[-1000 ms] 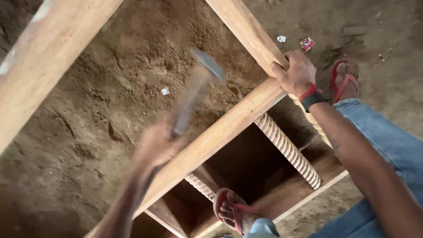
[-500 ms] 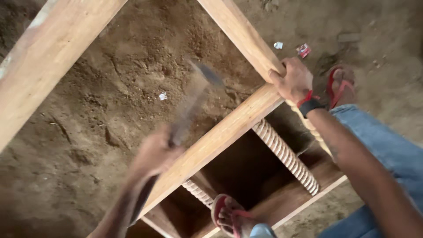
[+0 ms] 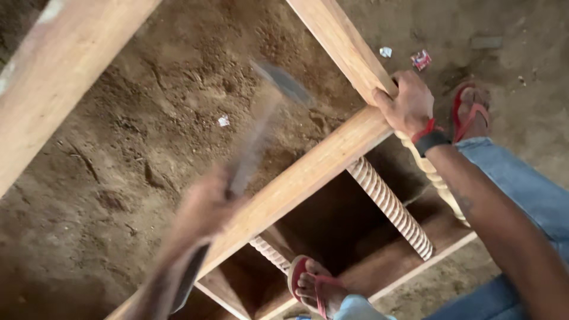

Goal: The person assembles a wooden cabinet by measuring compartments with a tape measure, then hammering nails into the frame and decorative legs. The person uses a hammer and tape measure to secure the pieces together.

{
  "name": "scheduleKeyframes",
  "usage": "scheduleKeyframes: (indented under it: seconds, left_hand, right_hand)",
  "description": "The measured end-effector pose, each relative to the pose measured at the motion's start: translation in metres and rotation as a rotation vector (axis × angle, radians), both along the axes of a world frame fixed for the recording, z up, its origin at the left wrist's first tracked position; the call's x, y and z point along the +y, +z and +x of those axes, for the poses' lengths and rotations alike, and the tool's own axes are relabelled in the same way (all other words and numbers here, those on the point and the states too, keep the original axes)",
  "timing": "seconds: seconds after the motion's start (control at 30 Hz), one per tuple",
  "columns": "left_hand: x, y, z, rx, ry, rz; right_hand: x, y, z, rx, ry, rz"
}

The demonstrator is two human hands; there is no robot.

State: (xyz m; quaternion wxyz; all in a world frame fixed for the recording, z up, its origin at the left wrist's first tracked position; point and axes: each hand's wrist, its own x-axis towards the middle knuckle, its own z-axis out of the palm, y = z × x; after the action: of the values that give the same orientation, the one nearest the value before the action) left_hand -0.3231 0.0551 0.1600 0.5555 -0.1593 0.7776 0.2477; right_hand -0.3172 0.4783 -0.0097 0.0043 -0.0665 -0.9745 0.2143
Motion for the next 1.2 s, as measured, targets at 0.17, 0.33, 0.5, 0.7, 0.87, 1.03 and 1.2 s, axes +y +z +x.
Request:
scheduleKeyframes:
  seconds: [0.17,0.33,0.5,0.7,0.87,1.03,1.2]
  left_hand:
    - [-0.008,-0.010,-0.034,0.778,0.890,0.175]
    - [0.026,-0.009,0.002,0.149,0.017,0.188]
    - [-0.003,0.018,-0.032,0.215,0.244,0.032]
    - [0.025,-0.008,-0.021,0.557,0.609,0.257]
    - [0.047,-0.012,0.029,-0.106,-0.064,0.304]
    - [0.001,-0.004,-0.016,0.586,0.611,0.257]
    - [0.043,-0.055,0.029,0.312,0.946,0.057]
  right_hand:
    - [0.002,-0.006,-0.003,-0.040,-0.022,0.013]
    - [0.004,-0.006,0.000,-0.021,-0.022,0.022]
    - [0.000,-0.001,-0.003,-0.014,0.013,0.035]
    - [-0.002,0.002,-0.003,-0.040,-0.034,-0.009]
    - [0.001,0.000,0.000,-0.023,-0.029,-0.038]
    - [0.000,-0.001,-0.003,0.006,-0.001,-0.013]
    - [0.001,-0.001,-0.003,-0.080,-0.052,-0.002]
